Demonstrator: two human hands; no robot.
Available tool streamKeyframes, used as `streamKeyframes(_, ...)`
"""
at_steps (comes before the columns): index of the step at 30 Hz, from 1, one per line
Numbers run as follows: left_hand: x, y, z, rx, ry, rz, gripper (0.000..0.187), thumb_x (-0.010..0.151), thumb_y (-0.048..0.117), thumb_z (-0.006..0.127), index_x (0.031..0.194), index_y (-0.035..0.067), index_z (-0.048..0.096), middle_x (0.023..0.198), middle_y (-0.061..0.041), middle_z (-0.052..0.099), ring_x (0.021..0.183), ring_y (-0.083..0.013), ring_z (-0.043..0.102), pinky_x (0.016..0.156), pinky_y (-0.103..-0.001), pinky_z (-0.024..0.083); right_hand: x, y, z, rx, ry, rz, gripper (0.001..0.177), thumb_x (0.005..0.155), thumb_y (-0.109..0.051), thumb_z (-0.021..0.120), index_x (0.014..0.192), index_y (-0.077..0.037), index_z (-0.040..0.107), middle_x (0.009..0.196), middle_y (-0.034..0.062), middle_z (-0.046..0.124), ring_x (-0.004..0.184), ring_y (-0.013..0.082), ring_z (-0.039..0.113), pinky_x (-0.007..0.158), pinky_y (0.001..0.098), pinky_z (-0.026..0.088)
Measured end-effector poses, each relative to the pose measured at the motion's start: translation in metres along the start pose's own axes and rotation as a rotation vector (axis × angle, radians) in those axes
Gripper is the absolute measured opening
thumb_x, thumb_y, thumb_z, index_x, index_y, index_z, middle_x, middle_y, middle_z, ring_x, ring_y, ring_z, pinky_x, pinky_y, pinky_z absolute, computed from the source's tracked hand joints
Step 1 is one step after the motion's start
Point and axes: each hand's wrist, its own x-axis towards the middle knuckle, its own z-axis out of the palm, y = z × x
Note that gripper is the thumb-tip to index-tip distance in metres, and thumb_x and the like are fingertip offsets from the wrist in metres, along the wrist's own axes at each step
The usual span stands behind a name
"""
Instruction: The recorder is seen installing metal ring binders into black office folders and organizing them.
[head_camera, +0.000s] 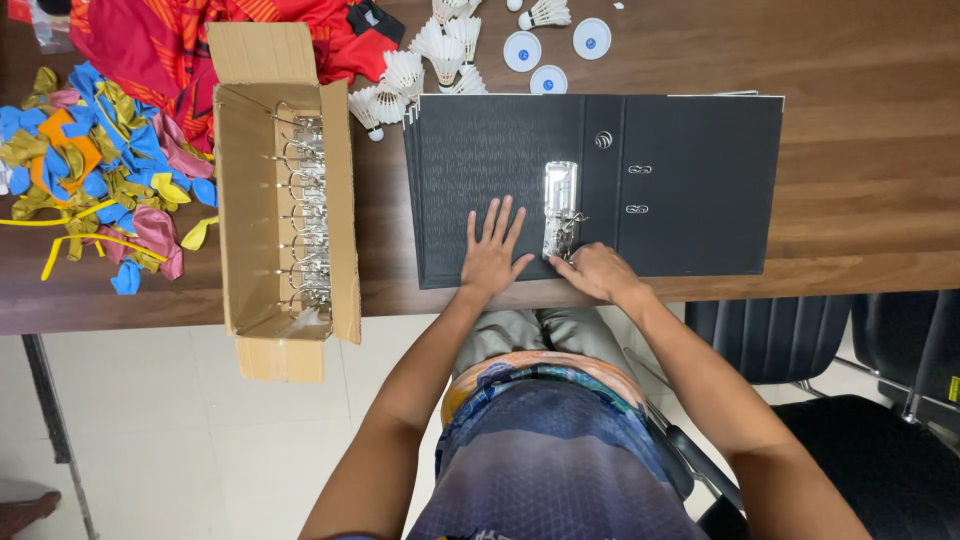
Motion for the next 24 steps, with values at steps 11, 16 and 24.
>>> streamKeyframes(11, 0.001, 0.000, -0.002, 0.010, -0.014, 0.009, 0.092, 0.092, 0.058, 0.062, 0.163, 0.014, 0.025, 0.171, -0.015, 0.014, 0.158, -0.0331, 0.012, 0.124, -0.064, 0.009, 0.010, -0.009, -0.020, -0.123, -0.189, 0.062, 0.073, 0.100, -0.056, 0.043, 0.075, 0.004, 0.076, 0.082, 0.0268, 0.072, 0.089, 0.0417, 0.072, 0.087, 0.0496, 0.056)
streamKeyframes(16, 0.003, 0.014, -0.011, 0.009, -0.006, 0.019, 0.090, 0.092, 0.051, 0.066, 0.162, 0.009, 0.028, 0.170, -0.020, 0.015, 0.158, -0.0377, 0.012, 0.126, -0.060, 0.010, 0.017, 0.004, -0.013, -0.110, -0.178, 0.024, 0.072, 0.101, -0.056, 0.043, 0.079, 0.004, 0.076, 0.085, 0.0282, 0.073, 0.090, 0.0433, 0.071, 0.088, 0.0503, 0.056)
streamKeyframes(24, 0.005, 0.036, -0.001, -0.104, 0.062, 0.185, 0.057, 0.091, 0.030, 0.071, 0.144, 0.013, 0.055, 0.152, -0.007, 0.049, 0.145, -0.0273, 0.040, 0.120, -0.051, 0.028, -0.004, -0.007, -0.022, -0.044, -0.029, -0.022, 0.063, 0.100, -0.056, 0.047, 0.102, 0.002, 0.070, 0.096, 0.0256, 0.072, 0.094, 0.0451, 0.068, 0.084, 0.0517, 0.054)
